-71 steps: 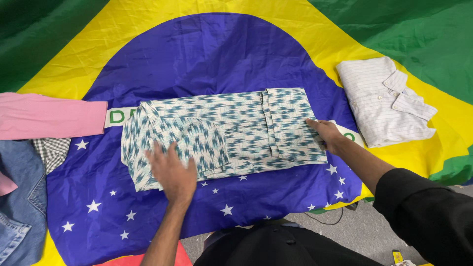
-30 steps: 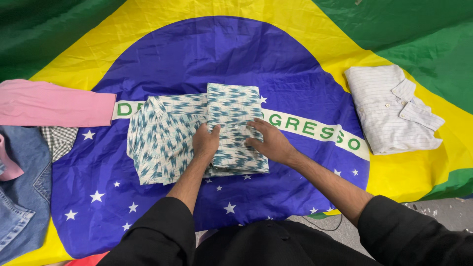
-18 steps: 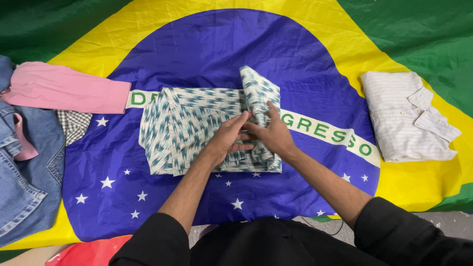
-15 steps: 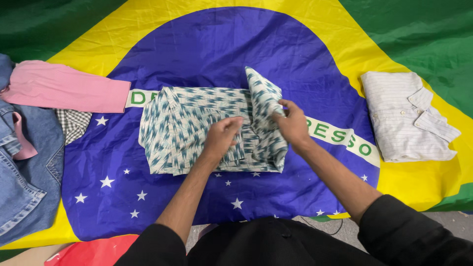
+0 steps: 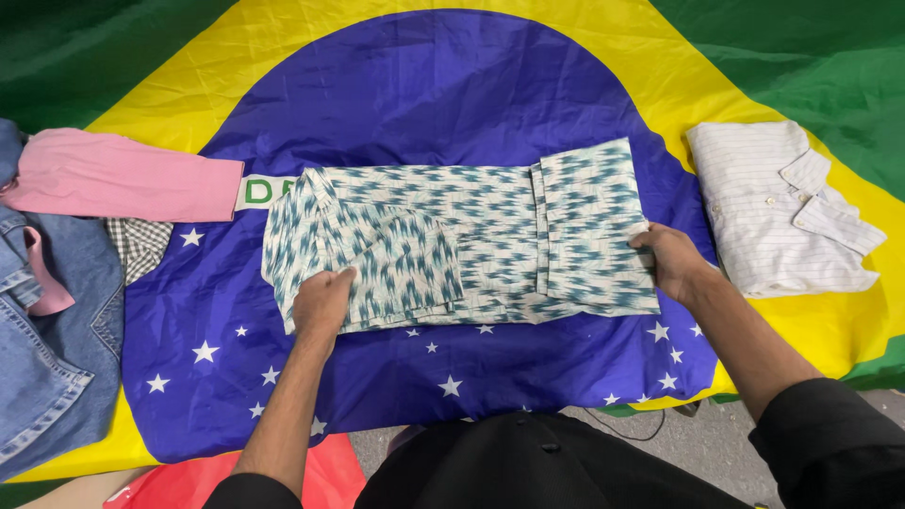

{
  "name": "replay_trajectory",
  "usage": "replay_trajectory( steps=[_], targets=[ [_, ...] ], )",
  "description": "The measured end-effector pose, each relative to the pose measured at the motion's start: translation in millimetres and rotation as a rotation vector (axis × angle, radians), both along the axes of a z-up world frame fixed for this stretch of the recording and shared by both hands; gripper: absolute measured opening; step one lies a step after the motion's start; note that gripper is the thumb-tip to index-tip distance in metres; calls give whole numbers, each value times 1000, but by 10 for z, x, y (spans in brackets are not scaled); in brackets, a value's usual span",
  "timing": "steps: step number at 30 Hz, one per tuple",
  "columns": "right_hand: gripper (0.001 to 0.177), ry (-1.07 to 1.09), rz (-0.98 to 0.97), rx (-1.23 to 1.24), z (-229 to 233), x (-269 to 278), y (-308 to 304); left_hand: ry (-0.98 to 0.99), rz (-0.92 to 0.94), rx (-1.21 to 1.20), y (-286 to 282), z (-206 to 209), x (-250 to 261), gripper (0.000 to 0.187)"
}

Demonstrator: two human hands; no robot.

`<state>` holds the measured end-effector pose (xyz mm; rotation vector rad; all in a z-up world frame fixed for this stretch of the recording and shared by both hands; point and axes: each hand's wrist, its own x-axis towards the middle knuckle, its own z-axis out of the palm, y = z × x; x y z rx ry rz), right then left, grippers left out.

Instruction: The person folds a patterned short-sleeved shirt, then a pair of light-wash denim jeans, and finally a pink long-sleeved shirt on a Brazilian flag spread on the floor. Each item is folded into a neat rectangle and placed aside.

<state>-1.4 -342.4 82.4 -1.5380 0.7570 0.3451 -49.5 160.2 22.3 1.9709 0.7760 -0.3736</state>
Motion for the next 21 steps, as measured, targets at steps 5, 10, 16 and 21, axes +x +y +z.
replay_trajectory(
  steps=[5,10,16,21],
  targets=[
    [31,53,-43,-19,-151,-106,-128,-3,262,-423,-41,-124,9,42],
    [37,73,-9,-11,-78,-133,-50,127,-116,270,-115,57,-121,42],
    [37,88,-18,-13,79,-120,80,-45,-239,477,-303,323,-241,51],
    [38,-94,63,-20,332,-73,242,-302,-435,259,-706,473,-31,39]
  ],
)
